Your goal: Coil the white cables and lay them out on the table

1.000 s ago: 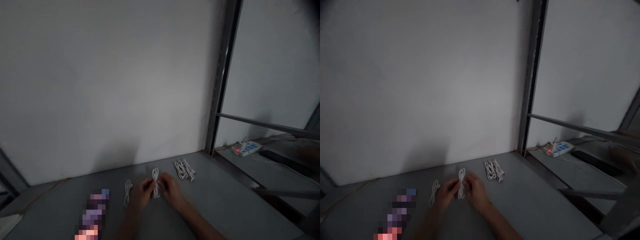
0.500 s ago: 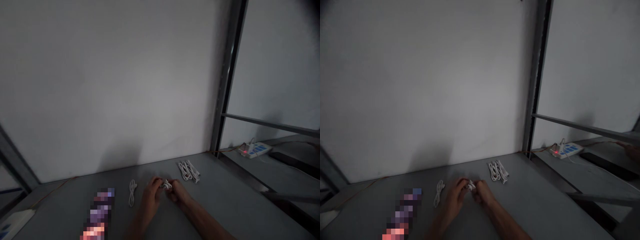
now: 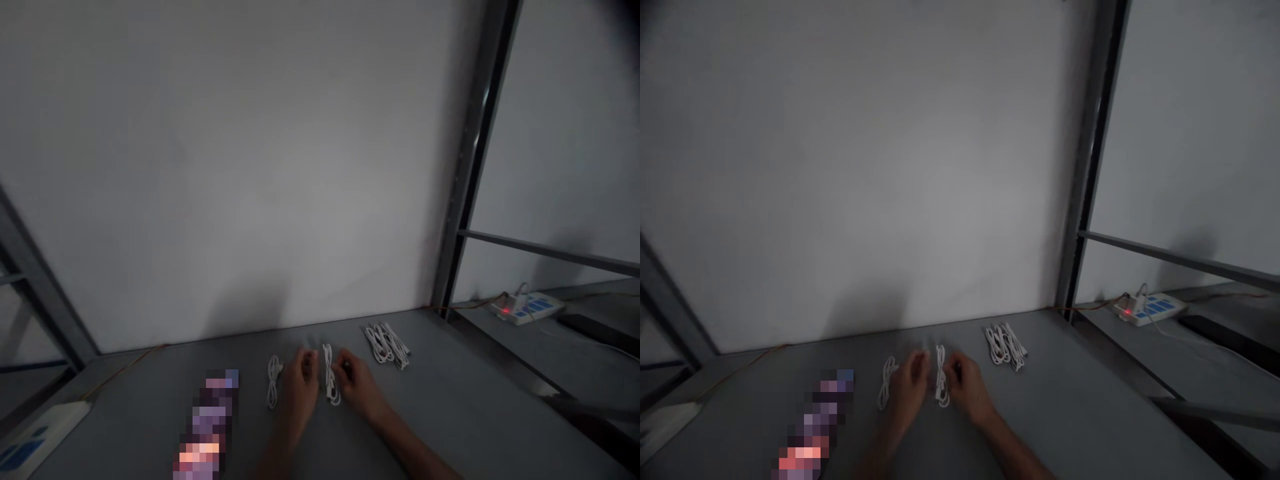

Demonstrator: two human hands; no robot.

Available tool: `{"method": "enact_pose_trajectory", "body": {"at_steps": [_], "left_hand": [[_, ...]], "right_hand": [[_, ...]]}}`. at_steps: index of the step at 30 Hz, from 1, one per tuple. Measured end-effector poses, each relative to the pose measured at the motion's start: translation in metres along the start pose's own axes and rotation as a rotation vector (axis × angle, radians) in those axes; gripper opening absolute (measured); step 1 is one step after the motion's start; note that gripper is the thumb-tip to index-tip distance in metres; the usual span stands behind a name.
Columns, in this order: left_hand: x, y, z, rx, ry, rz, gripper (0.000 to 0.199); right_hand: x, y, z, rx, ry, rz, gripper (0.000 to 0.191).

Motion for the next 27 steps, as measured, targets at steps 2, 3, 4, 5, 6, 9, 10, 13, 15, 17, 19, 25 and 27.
{"method": "enact_pose_trajectory", "body": {"at_steps": [2,3,4,5,6,9,10,13,15,17,19,25,27], "left_hand": [[0.002,-0.001,-0.001,-0.007,0.095,-0.091,0.041],[0.003,-0.002,-0.001,-0.011,0.117,-0.149,0.045],[0.005,-0.002,-0.002,-0.027,0.111,-0.202,0.046],[0.007,-0.003,-0.003,-0.05,0.087,-0.234,0.046],[0.008,-0.003,-0.005,-0.077,0.056,-0.251,0.044],[0.011,-0.003,-0.009,-0.147,-0.039,-0.293,0.04],[0.011,-0.003,-0.01,-0.149,-0.06,-0.309,0.039],[0.011,-0.003,-0.011,-0.091,-0.109,-0.312,0.035],[0.013,-0.004,-0.012,-0.053,-0.137,-0.29,0.032],[0.017,-0.005,-0.013,-0.037,-0.15,-0.293,0.03],[0.02,-0.005,-0.014,-0.019,-0.127,-0.304,0.028],[0.017,-0.005,-0.009,0.025,0.059,-0.284,0.023],[0.01,-0.004,-0.005,0.016,0.139,-0.271,0.026]], "right_hand": [[0.002,-0.003,0.003,-0.014,-0.058,-0.033,0.021],[0.003,-0.004,0.005,-0.011,-0.073,-0.047,0.022],[0.003,-0.004,0.007,-0.009,-0.083,-0.057,0.023],[0.003,-0.005,0.009,-0.006,-0.086,-0.066,0.024],[0.003,-0.005,0.011,-0.008,-0.086,-0.074,0.024],[0.002,-0.006,0.013,-0.024,-0.057,-0.098,0.026],[0.002,-0.006,0.012,-0.022,-0.035,-0.1,0.027],[0.002,-0.005,0.01,0.019,0.053,-0.086,0.031],[0.002,-0.004,0.009,0.064,0.091,-0.057,0.034],[0.002,-0.002,0.009,0.113,0.093,-0.03,0.034],[0.002,0.0,0.01,0.179,0.098,-0.031,0.032],[0.006,0.001,0.013,0.335,0.222,-0.159,0.031],[0.008,0.0,0.013,0.337,0.215,-0.187,0.038]]}}
Point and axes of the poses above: each hand's wrist, its own y-axis towards the middle knuckle, its own x-axis out of the palm, z = x × y, the point moved 1 cm from there along y, towards the middle knuckle, and after that the axes turned 5 degrees about y, right-handed, at the moved point
